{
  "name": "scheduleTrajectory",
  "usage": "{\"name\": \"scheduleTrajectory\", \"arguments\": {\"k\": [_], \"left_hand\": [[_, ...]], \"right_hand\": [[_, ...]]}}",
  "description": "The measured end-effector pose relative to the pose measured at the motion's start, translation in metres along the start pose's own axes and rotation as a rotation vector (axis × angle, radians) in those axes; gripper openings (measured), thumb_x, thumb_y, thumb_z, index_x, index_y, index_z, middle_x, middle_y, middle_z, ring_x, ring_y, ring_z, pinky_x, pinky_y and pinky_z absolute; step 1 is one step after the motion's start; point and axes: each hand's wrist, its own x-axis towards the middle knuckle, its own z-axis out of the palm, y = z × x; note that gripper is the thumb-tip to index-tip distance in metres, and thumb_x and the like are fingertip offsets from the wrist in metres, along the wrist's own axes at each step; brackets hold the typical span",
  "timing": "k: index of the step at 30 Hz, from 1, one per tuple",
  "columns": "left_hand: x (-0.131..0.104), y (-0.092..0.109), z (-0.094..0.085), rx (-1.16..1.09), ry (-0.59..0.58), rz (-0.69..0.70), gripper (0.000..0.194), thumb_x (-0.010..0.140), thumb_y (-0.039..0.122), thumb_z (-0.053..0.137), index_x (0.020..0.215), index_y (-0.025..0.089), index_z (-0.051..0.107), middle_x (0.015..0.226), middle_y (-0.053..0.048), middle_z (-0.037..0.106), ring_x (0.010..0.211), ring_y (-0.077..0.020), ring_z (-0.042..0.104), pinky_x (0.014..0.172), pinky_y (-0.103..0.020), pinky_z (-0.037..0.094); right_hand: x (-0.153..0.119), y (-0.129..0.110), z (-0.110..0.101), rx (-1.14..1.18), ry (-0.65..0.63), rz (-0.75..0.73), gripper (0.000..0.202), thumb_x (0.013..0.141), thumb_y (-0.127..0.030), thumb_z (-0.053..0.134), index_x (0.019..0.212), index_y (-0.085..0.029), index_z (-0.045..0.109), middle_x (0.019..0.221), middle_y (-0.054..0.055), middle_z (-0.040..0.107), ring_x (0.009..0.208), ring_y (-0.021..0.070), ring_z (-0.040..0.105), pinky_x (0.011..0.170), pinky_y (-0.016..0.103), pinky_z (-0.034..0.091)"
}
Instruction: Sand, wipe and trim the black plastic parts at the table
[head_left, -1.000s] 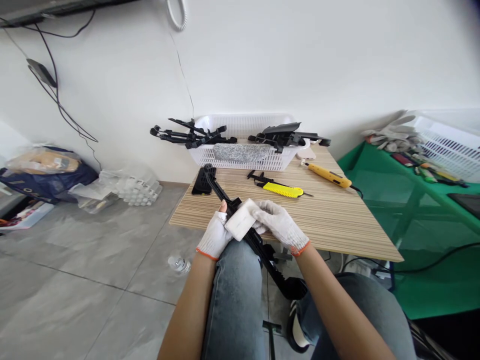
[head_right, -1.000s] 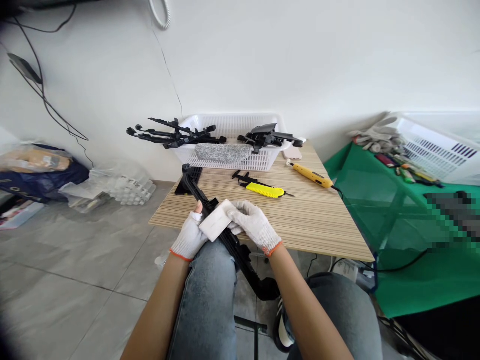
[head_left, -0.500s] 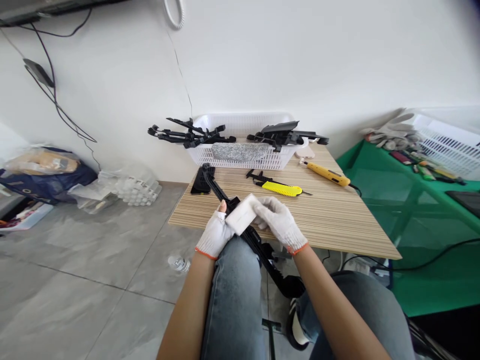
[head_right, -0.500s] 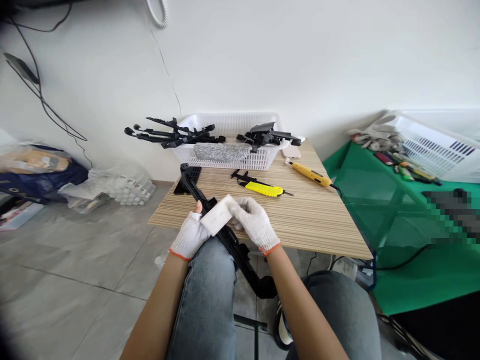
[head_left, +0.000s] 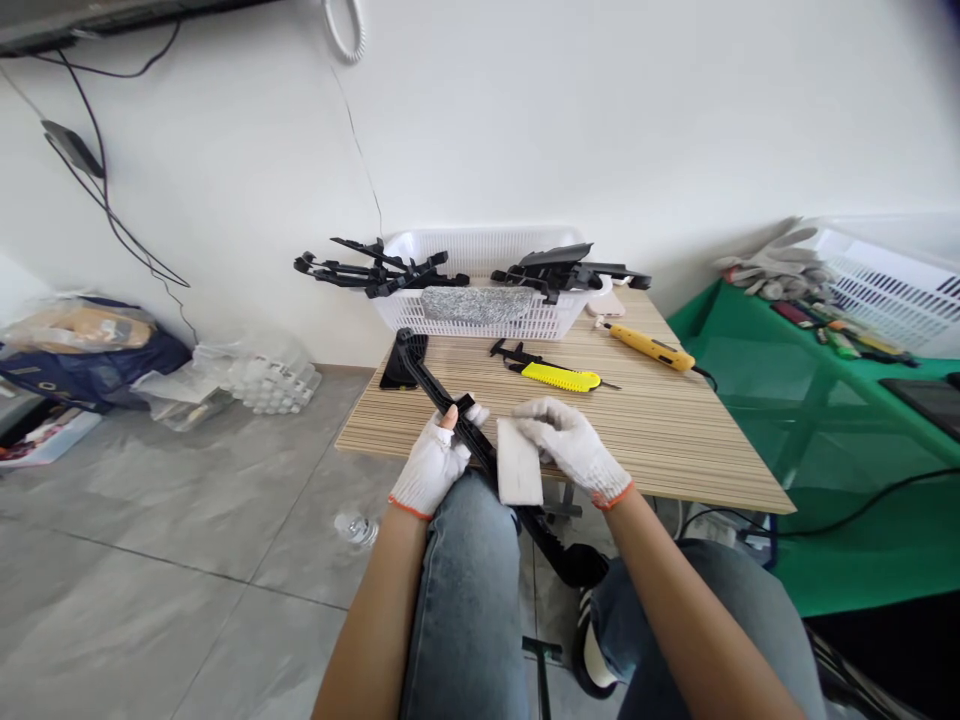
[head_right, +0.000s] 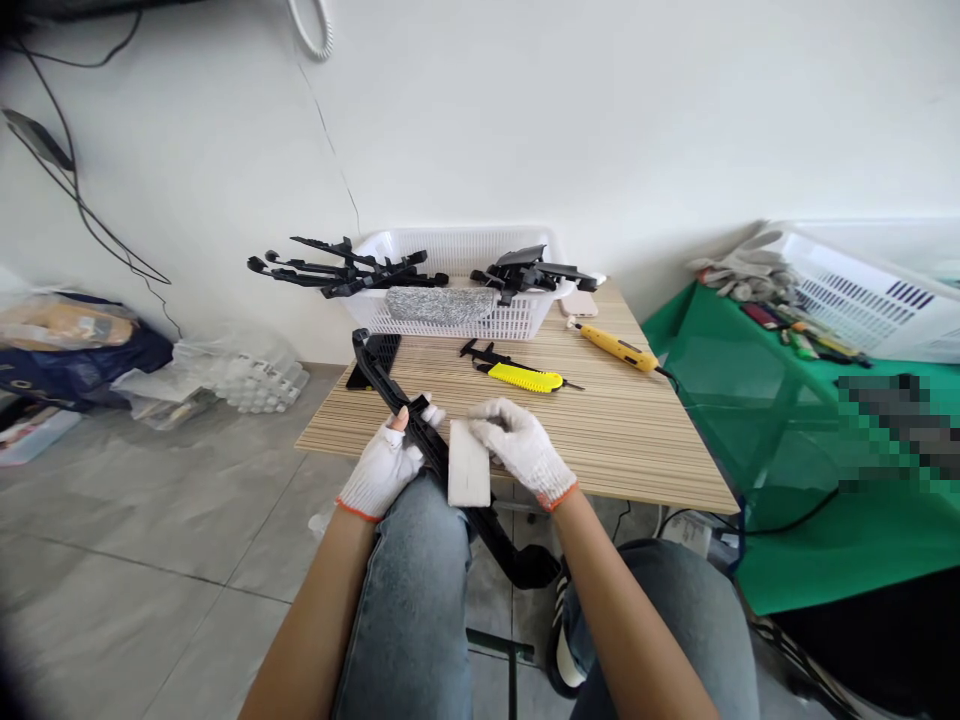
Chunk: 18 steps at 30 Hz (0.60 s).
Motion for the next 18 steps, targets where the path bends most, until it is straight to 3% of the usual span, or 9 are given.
{"name": "scheduleTrajectory", "arguments": {"k": [2, 6, 9, 13, 18], "left_hand": [[-0.001, 0.001, 0.001, -0.02, 0.009, 0.002, 0.03, 0.096, 0.022, 0.059, 0.126, 0.017, 0.065, 0.11, -0.01, 0.077, 0.122, -0.0223, 0.066, 0.106, -0.032, 0.051], [-0.003, 0.003, 0.005, -0.085, 0.039, -0.016, 0.035, 0.098, 0.02, 0.057, 0.133, 0.018, 0.061, 0.109, -0.008, 0.076, 0.117, -0.0207, 0.069, 0.106, -0.031, 0.052], [-0.003, 0.004, 0.009, -0.102, 0.071, -0.011, 0.036, 0.099, 0.019, 0.055, 0.134, 0.016, 0.059, 0.109, -0.009, 0.076, 0.113, -0.0205, 0.071, 0.108, -0.033, 0.051], [-0.004, 0.006, 0.011, -0.164, 0.119, -0.029, 0.037, 0.101, 0.021, 0.05, 0.137, 0.015, 0.057, 0.11, -0.01, 0.076, 0.114, -0.0211, 0.07, 0.106, -0.033, 0.053], [-0.005, 0.008, 0.013, -0.198, 0.127, -0.038, 0.04, 0.102, 0.022, 0.047, 0.141, 0.015, 0.055, 0.112, -0.011, 0.076, 0.115, -0.0217, 0.07, 0.106, -0.034, 0.053]], "right_hand": [[0.0, 0.001, -0.001, -0.037, -0.005, 0.001, 0.039, 0.068, -0.048, 0.073, 0.093, -0.018, 0.069, 0.075, 0.0, 0.066, 0.06, 0.0112, 0.052, 0.051, 0.023, 0.043], [0.0, 0.001, 0.0, -0.017, 0.134, 0.009, 0.043, 0.069, -0.051, 0.069, 0.098, -0.019, 0.069, 0.075, 0.0, 0.065, 0.058, 0.0121, 0.05, 0.049, 0.025, 0.041], [-0.001, 0.001, 0.0, -0.055, 0.059, 0.007, 0.043, 0.068, -0.052, 0.071, 0.096, -0.018, 0.071, 0.078, 0.002, 0.067, 0.06, 0.0123, 0.051, 0.051, 0.025, 0.042], [-0.006, -0.002, -0.006, -0.014, 0.129, 0.04, 0.05, 0.068, -0.056, 0.072, 0.1, -0.019, 0.071, 0.071, 0.0, 0.064, 0.055, 0.0112, 0.048, 0.048, 0.025, 0.04], [-0.01, -0.007, -0.011, -0.005, 0.078, 0.056, 0.052, 0.063, -0.058, 0.076, 0.096, -0.018, 0.071, 0.07, 0.0, 0.064, 0.053, 0.0101, 0.047, 0.048, 0.025, 0.04]]}}
